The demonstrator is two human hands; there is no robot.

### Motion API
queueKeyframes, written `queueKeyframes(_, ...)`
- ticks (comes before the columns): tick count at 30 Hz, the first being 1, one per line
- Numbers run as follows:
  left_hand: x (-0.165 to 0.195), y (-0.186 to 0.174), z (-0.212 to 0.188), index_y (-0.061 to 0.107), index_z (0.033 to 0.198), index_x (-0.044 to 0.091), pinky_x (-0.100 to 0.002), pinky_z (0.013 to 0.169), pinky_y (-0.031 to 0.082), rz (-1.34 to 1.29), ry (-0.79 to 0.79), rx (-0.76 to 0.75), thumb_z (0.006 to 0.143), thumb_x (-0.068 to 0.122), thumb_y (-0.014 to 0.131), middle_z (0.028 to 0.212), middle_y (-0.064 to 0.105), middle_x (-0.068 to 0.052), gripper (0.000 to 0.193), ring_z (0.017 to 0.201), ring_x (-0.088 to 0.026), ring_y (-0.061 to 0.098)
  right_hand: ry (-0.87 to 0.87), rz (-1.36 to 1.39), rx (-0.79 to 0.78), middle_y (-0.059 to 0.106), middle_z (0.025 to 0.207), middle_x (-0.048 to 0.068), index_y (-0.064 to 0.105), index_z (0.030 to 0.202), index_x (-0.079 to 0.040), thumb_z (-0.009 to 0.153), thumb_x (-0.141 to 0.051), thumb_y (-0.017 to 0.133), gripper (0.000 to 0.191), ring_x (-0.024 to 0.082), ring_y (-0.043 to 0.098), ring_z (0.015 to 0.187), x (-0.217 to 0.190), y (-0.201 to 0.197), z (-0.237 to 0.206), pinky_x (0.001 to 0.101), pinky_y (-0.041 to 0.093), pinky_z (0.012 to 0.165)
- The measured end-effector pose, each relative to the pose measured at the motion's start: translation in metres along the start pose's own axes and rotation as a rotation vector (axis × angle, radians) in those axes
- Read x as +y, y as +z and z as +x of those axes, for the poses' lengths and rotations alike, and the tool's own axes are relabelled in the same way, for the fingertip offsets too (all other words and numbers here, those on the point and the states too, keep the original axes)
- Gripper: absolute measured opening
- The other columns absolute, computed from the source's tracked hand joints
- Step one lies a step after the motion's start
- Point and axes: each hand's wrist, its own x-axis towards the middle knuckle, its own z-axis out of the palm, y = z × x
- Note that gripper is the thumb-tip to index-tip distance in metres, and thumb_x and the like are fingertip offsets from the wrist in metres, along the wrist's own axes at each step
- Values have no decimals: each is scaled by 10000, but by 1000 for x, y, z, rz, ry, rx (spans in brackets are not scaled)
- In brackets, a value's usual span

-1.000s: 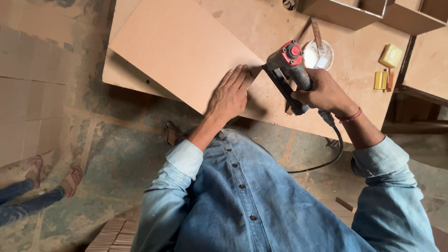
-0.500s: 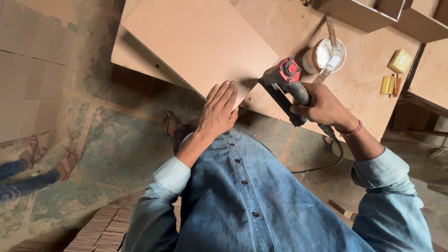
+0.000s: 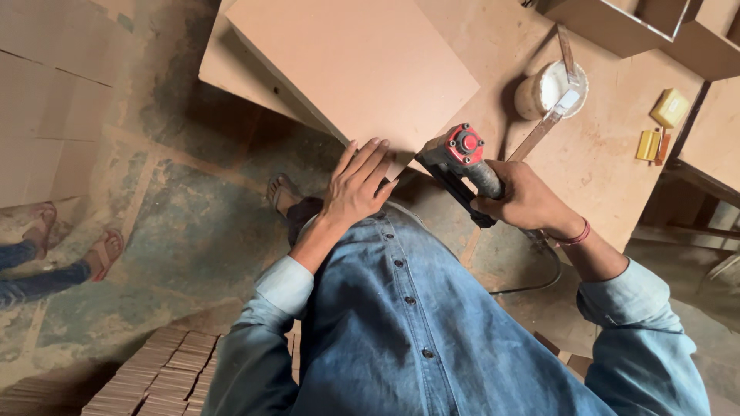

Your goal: The person assembles rectangular cardboard boxes by applying glue to the edges of a frame, placing a flat panel on top, and securing it with a pneumatic nail gun. The process is repeated for multiple units.

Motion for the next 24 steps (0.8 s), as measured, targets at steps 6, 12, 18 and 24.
queueKeyframes(6, -5, 6, 1, 679, 1311, 24, -497, 1245, 312, -6, 8, -7, 963, 310, 729, 1459, 612, -124, 453, 1449, -262, 486, 10, -78, 7, 698, 696, 80, 656, 1035, 5, 790, -14, 722, 255, 146, 681, 646, -5, 5, 4, 324, 555, 615)
queueKeyframes(12, -8, -14, 4, 657, 1275, 10, -509, 1265, 276, -113, 2, -136, 800, 148, 688, 1519, 545, -142, 495, 1484, -270, 425, -24, -33, -5, 706, 718, 70, 655, 1092, -12, 762, 0, 716, 336, 137, 685, 668, -7, 16, 2, 327, 560, 627)
queueKeyframes(18, -13, -23, 5, 588, 1396, -25, -496, 1277, 256, -147, 49, -191, 687, 84, 644, 1579, 470, -133, 720, 1509, -267, 372, -57, -41, -47, 720, 711, 75, 662, 1059, 6, 776, 10, 716, 288, 145, 697, 659, -9, 35, -2, 329, 571, 642)
queueKeyframes(24, -16, -22, 6, 582, 1396, -16, -492, 1281, 252, -165, 64, -197, 673, 88, 651, 1582, 465, -128, 735, 1511, -263, 367, -42, -42, -34, 713, 699, 79, 657, 1091, 2, 779, 10, 705, 316, 145, 694, 649, -12, 39, -2, 332, 571, 638)
